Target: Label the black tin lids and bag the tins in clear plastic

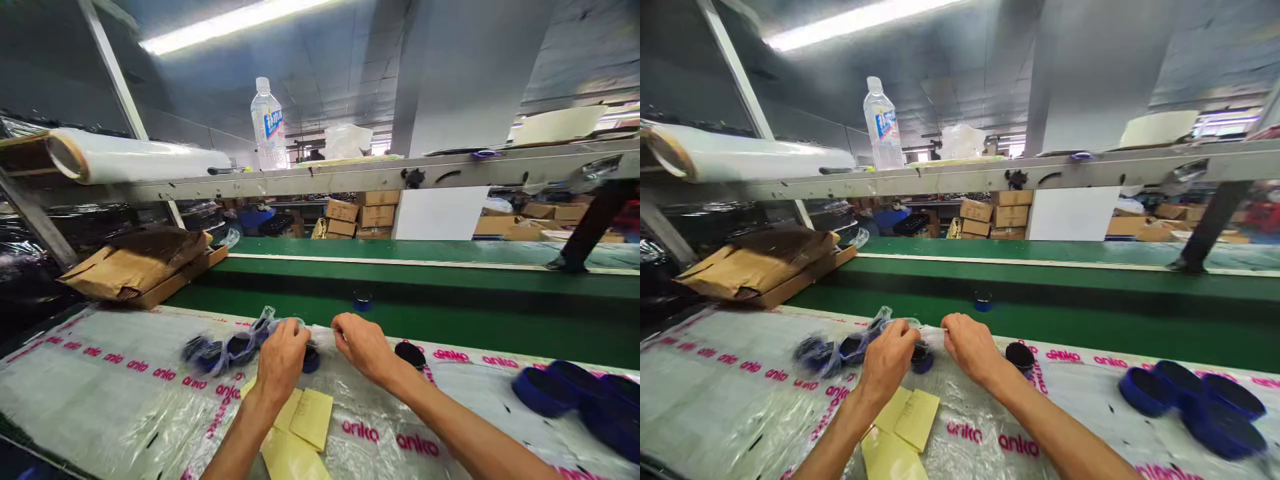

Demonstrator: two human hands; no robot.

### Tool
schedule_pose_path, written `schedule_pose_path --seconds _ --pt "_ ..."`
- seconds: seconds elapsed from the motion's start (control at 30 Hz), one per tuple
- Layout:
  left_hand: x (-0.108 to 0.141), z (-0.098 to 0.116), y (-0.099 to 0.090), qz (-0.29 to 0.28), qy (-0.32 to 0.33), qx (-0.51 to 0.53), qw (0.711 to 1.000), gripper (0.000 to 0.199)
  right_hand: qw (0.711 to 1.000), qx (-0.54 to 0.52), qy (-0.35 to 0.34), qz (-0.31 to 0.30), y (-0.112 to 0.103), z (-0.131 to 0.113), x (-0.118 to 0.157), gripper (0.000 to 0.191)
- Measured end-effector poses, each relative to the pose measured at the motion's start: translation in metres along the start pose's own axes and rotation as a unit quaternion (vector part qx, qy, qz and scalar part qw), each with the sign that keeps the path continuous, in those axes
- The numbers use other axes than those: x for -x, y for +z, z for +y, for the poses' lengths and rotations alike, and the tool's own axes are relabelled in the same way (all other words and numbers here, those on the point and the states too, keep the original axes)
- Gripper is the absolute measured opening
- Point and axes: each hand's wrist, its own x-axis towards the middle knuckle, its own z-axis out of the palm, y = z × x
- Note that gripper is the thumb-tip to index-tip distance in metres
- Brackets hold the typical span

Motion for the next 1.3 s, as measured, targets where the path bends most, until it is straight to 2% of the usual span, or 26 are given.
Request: schedule_pose_path --seconds 0.13,0.23,0.33,0.4,0.57,0.77,0.97,1.1,1.23,1.3 --pt "0.002 -0.004 -0.005 0.009 -0.011 0.001 1.0 0.02 0.999 0.019 -0.031 -0.018 -0.008 -0.02 -0.001 0.015" --pt "-0.001 0.001 -0.003 0.038 -0.053 0.005 0.998 0.022 0.997 0.047 -0.045 -0.038 -0.013 -0.037 0.003 0.017" --pt "-0.005 0.008 0.002 0.074 -0.093 0.022 0.993 0.029 0.997 0.06 -0.027 -0.044 -0.013 -0.049 0.009 0.024" --pt "-0.006 0.012 0.006 0.092 -0.102 0.04 0.99 0.025 0.997 0.066 -0.006 -0.045 -0.011 -0.053 0.011 0.028" --pt "-0.002 0.011 0.015 0.121 -0.101 0.102 0.982 0.019 0.996 0.07 0.031 -0.044 0.0 -0.045 0.002 0.026" --pt "0.01 -0.004 0.028 0.133 -0.065 0.166 0.975 0.019 0.998 0.026 0.02 -0.046 0.025 -0.028 -0.021 0.016" --pt "0.02 -0.019 0.034 0.12 -0.041 0.166 0.978 0.02 0.998 -0.039 0.022 -0.041 0.048 -0.028 -0.03 0.014" --pt "0.022 -0.024 0.04 0.12 -0.05 0.142 0.981 0.021 0.994 -0.086 0.053 -0.029 0.056 -0.028 -0.034 0.008" --pt "0.027 -0.025 0.046 0.124 -0.071 0.128 0.981 0.023 0.987 -0.135 0.088 -0.008 0.065 -0.025 -0.034 0.028" --pt "0.032 -0.025 0.047 0.119 -0.078 0.131 0.981 0.029 0.984 -0.156 0.089 -0.004 0.068 -0.023 -0.03 0.029"
